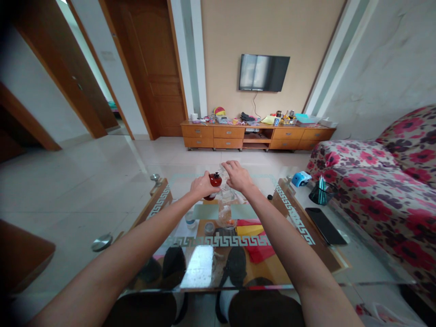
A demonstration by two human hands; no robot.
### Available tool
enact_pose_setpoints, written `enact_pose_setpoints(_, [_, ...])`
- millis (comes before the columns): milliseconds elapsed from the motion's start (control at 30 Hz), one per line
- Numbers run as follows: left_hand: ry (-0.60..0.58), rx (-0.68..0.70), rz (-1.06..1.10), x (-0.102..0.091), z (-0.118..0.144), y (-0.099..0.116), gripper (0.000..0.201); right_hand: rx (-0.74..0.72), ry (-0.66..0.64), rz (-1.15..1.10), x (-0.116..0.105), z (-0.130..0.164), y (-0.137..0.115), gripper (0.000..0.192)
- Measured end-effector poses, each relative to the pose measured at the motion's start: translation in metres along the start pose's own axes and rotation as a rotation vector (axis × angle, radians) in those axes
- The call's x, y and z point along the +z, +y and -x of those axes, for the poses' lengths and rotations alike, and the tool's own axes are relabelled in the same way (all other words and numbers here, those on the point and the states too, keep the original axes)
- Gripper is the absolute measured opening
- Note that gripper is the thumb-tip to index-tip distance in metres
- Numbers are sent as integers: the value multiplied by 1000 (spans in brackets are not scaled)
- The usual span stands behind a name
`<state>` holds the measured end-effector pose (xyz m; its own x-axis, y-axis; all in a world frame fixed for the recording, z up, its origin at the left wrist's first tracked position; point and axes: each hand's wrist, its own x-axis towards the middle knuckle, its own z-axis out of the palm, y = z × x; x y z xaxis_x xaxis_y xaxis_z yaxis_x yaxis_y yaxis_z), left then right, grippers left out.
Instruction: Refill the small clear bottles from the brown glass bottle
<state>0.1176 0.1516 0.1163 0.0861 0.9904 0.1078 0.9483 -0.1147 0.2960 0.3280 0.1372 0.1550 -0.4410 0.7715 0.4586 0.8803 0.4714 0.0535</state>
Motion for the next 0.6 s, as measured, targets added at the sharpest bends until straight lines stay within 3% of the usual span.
enact_pose_setpoints(600, [-1, 14, -2, -2, 0, -2, 89, -41, 75, -5, 3, -5, -3, 78])
